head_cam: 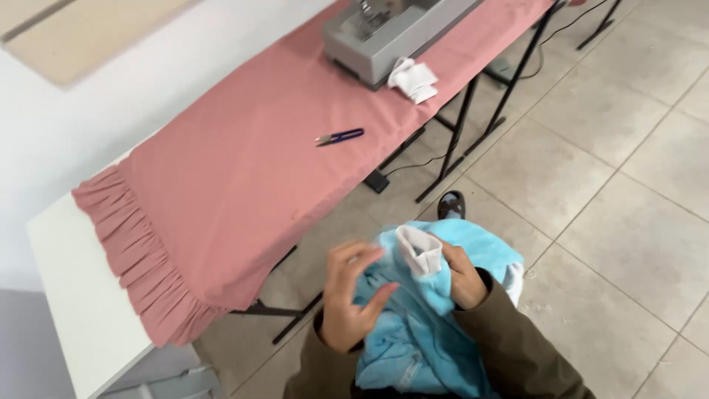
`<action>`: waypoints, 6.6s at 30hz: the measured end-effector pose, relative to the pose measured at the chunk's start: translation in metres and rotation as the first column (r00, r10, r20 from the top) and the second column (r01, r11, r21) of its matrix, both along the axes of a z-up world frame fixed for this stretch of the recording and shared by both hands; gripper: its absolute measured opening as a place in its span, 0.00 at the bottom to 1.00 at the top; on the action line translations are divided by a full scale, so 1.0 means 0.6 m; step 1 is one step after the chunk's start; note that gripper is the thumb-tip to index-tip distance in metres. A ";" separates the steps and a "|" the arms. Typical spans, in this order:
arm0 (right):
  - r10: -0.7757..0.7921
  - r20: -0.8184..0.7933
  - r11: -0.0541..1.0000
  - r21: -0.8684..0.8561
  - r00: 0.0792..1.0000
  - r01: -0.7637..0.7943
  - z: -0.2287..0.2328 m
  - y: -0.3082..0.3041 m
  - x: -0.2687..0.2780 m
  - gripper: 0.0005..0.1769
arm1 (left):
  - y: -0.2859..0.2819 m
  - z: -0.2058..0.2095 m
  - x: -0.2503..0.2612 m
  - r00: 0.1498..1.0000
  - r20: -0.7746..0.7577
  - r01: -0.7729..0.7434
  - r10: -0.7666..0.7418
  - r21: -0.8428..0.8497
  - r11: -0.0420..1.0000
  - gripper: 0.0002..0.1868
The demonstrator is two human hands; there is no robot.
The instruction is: The person uses a seam ripper to carefully remove white stitching from the edge of a light blue fabric item. They hold the fabric taut with one hand while using the tool with the other to cut the threads, then pull the loose threads away from the material.
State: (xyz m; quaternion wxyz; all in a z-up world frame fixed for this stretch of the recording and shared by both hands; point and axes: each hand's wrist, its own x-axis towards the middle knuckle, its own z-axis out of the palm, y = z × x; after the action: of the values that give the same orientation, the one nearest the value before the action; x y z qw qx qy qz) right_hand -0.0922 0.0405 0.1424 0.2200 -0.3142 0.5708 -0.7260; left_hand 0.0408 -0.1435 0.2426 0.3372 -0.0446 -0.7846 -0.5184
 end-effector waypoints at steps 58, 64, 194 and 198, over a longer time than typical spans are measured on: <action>-0.104 -0.164 0.986 0.114 0.981 0.124 0.055 -0.097 0.076 0.11 | 0.015 -0.123 -0.006 0.961 0.276 -0.127 0.001 0.439 0.889 0.08; -0.233 -0.081 0.956 0.164 0.969 0.244 -0.006 -0.092 0.074 0.14 | 0.009 -0.123 0.000 0.955 0.293 -0.076 -0.047 0.395 0.916 0.10; -0.278 -0.294 0.878 0.309 0.914 0.366 0.053 -0.060 0.096 0.03 | -0.025 -0.111 0.026 0.900 0.298 0.157 -0.317 0.456 0.876 0.10; -0.226 -0.193 0.922 0.275 0.955 0.274 0.030 -0.060 0.085 0.03 | -0.024 -0.114 0.028 0.914 0.277 0.144 -0.298 0.464 0.874 0.10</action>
State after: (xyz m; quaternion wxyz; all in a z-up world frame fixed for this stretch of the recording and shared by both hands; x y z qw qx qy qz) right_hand -0.0414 0.0042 0.1602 0.1243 -0.2584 0.7249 -0.6264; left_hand 0.0574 -0.1582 0.1744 0.1356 0.0311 -0.6850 -0.7151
